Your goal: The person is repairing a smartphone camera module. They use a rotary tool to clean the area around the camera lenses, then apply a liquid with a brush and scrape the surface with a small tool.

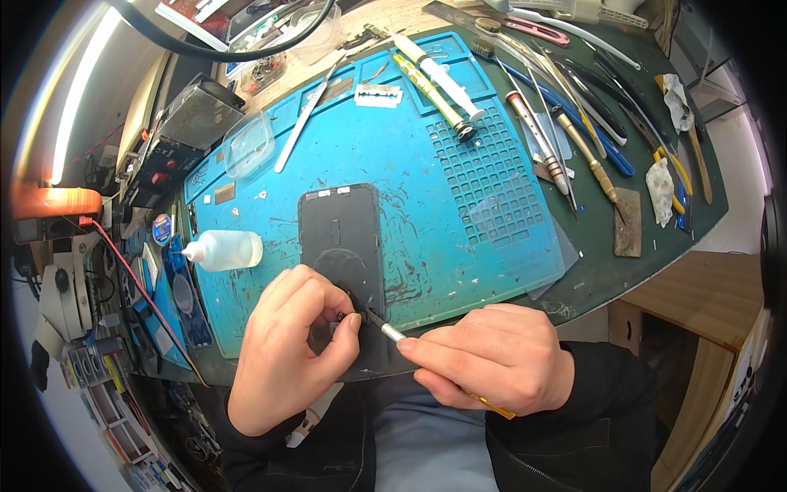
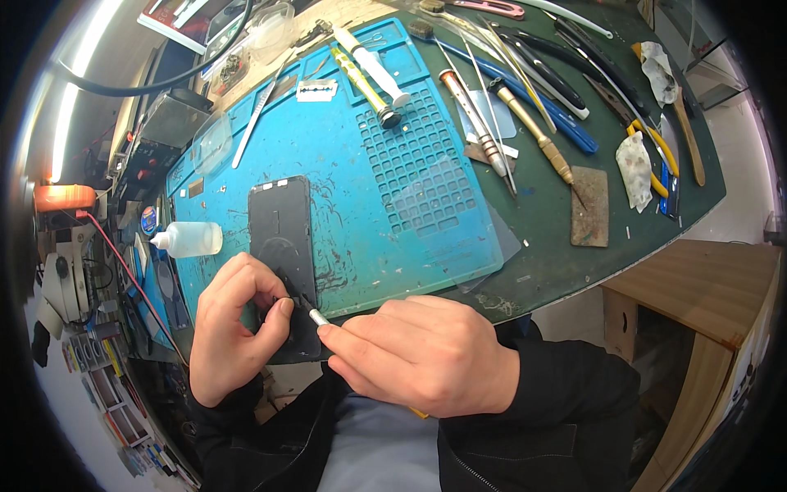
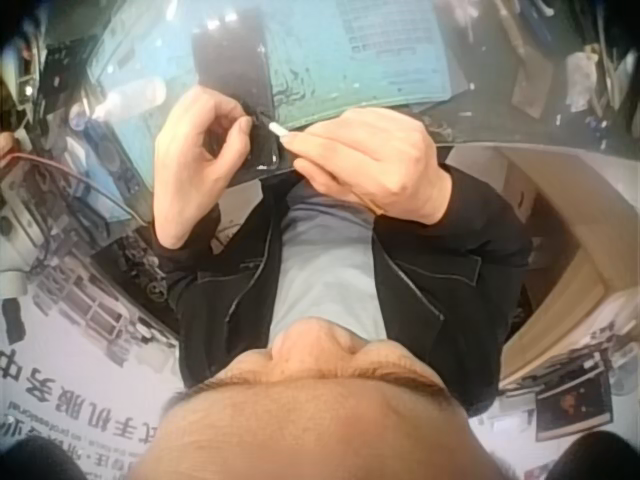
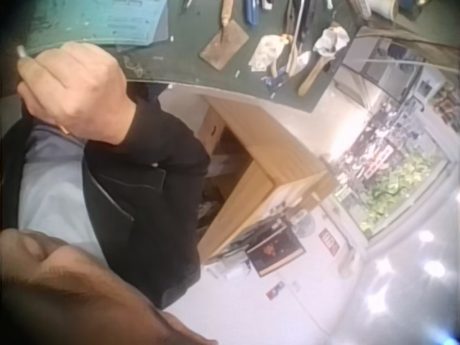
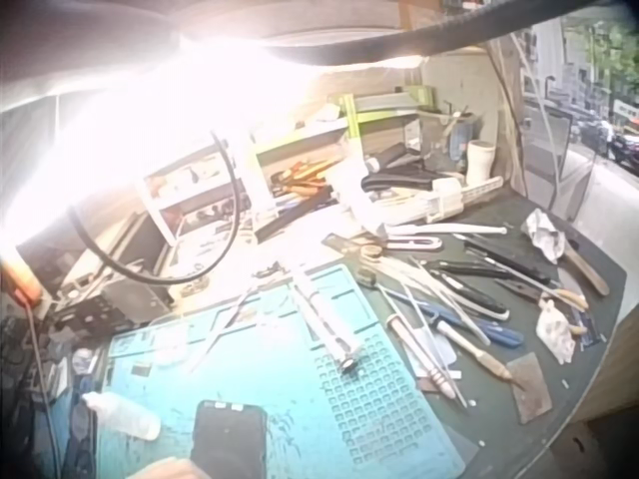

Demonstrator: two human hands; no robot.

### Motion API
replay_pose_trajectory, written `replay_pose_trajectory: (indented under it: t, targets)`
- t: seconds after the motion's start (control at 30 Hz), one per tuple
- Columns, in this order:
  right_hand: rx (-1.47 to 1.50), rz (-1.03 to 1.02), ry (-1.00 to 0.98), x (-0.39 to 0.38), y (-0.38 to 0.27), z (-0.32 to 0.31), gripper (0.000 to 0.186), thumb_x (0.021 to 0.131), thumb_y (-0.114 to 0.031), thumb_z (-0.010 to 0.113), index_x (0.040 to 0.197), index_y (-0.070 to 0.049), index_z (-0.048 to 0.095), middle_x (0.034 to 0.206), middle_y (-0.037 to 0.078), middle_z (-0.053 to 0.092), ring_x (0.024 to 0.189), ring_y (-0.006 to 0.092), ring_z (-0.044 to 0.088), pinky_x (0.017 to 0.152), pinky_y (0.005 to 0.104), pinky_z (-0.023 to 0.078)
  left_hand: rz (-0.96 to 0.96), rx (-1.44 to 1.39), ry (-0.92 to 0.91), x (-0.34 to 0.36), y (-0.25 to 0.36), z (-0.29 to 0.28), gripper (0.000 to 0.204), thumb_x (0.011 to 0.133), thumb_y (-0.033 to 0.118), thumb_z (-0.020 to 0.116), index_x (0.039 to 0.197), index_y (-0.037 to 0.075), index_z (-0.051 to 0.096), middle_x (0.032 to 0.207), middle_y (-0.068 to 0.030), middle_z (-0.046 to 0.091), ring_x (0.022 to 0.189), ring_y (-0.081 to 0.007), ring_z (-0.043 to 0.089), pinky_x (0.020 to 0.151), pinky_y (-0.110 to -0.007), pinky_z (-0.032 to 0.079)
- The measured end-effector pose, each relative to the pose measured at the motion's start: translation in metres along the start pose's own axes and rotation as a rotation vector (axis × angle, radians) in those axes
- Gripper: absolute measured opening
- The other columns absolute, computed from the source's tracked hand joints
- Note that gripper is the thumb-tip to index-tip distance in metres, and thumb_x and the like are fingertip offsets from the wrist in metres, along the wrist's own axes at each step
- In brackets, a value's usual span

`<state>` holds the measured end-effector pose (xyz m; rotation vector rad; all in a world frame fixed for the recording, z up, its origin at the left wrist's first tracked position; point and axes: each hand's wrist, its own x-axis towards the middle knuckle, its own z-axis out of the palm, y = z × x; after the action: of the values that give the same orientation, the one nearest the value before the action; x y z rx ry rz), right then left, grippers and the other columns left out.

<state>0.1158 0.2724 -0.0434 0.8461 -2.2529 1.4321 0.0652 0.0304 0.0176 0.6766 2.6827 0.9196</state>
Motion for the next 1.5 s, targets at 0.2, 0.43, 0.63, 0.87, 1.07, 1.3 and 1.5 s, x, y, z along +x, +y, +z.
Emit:
replay_pose_trajectory:
  t: [0.2,0.43,0.63,0.87,1.07,1.3,1.5]
  targets:
    - [-0.006,0.005,-0.011,0.0,-0.001,0.001,0.025,0.087,-0.008,0.086,0.109,0.002,0.079,0.091,0.005,0.075,0.064,0.0193,0.067,0.056,0.0335,0.054,0.002,0.016,-0.005,0.0,-0.001,0.0,0.015,0.084,-0.008,0.073,0.09,0.0,0.062,0.088,-0.0067,0.062,0.077,-0.0191,0.057,0.069,-0.032,0.047]
    - [-0.008,-0.002,0.009,-0.002,0.0,-0.001,0.027,0.086,-0.008,0.086,0.11,0.003,0.079,0.09,0.006,0.075,0.063,0.0198,0.067,0.056,0.0334,0.055,0.0,0.018,0.013,0.0,0.0,0.001,0.016,0.083,-0.007,0.075,0.09,0.001,0.063,0.087,-0.0067,0.06,0.077,-0.0202,0.058,0.069,-0.033,0.047]
    - [-0.011,0.005,0.013,-0.001,0.0,0.001,0.028,0.085,-0.007,0.086,0.11,0.003,0.078,0.089,0.007,0.074,0.062,0.0206,0.067,0.056,0.0339,0.055,-0.009,-0.007,0.006,-0.001,-0.001,0.001,0.017,0.083,-0.004,0.079,0.093,0.002,0.066,0.087,-0.0067,0.06,0.078,-0.0216,0.058,0.07,-0.034,0.047]
    - [-0.007,0.032,-0.004,-0.001,-0.001,-0.002,0.023,0.085,-0.004,0.083,0.109,-0.002,0.081,0.087,0.007,0.079,0.065,0.0202,0.073,0.057,0.0314,0.055,0.024,-0.035,-0.06,-0.003,-0.003,-0.008,0.026,0.08,-0.002,0.086,0.1,0.0,0.069,0.097,-0.0088,0.066,0.086,-0.0228,0.061,0.075,-0.035,0.051]
    - [-0.011,0.026,-0.035,0.001,-0.002,-0.006,0.03,0.079,0.003,0.084,0.108,0.001,0.078,0.088,0.008,0.077,0.066,0.0219,0.072,0.057,0.0331,0.057,0.065,-0.06,0.033,-0.022,-0.006,-0.009,0.031,0.084,0.008,0.088,0.111,0.001,0.073,0.108,-0.0118,0.069,0.097,-0.0269,0.066,0.084,-0.037,0.055]
    - [-0.019,0.025,0.101,-0.007,-0.009,-0.01,0.029,0.076,0.005,0.077,0.105,-0.001,0.079,0.083,0.007,0.076,0.06,0.0203,0.069,0.054,0.0323,0.055,0.13,0.178,0.329,-0.068,-0.008,0.023,0.077,0.079,0.04,0.096,0.139,0.002,0.065,0.138,-0.0158,0.065,0.122,-0.0365,0.062,0.104,-0.048,0.051]
    - [-0.026,-0.31,0.308,-0.028,-0.067,-0.028,0.088,0.107,-0.011,0.065,0.177,-0.035,0.018,0.077,0.006,0.065,0.048,0.0155,0.048,0.04,0.0324,0.041,0.076,0.233,0.448,-0.075,-0.006,0.061,0.129,0.077,0.065,0.091,0.166,-0.006,0.032,0.159,-0.027,0.044,0.143,-0.0431,0.048,0.116,-0.054,0.045]
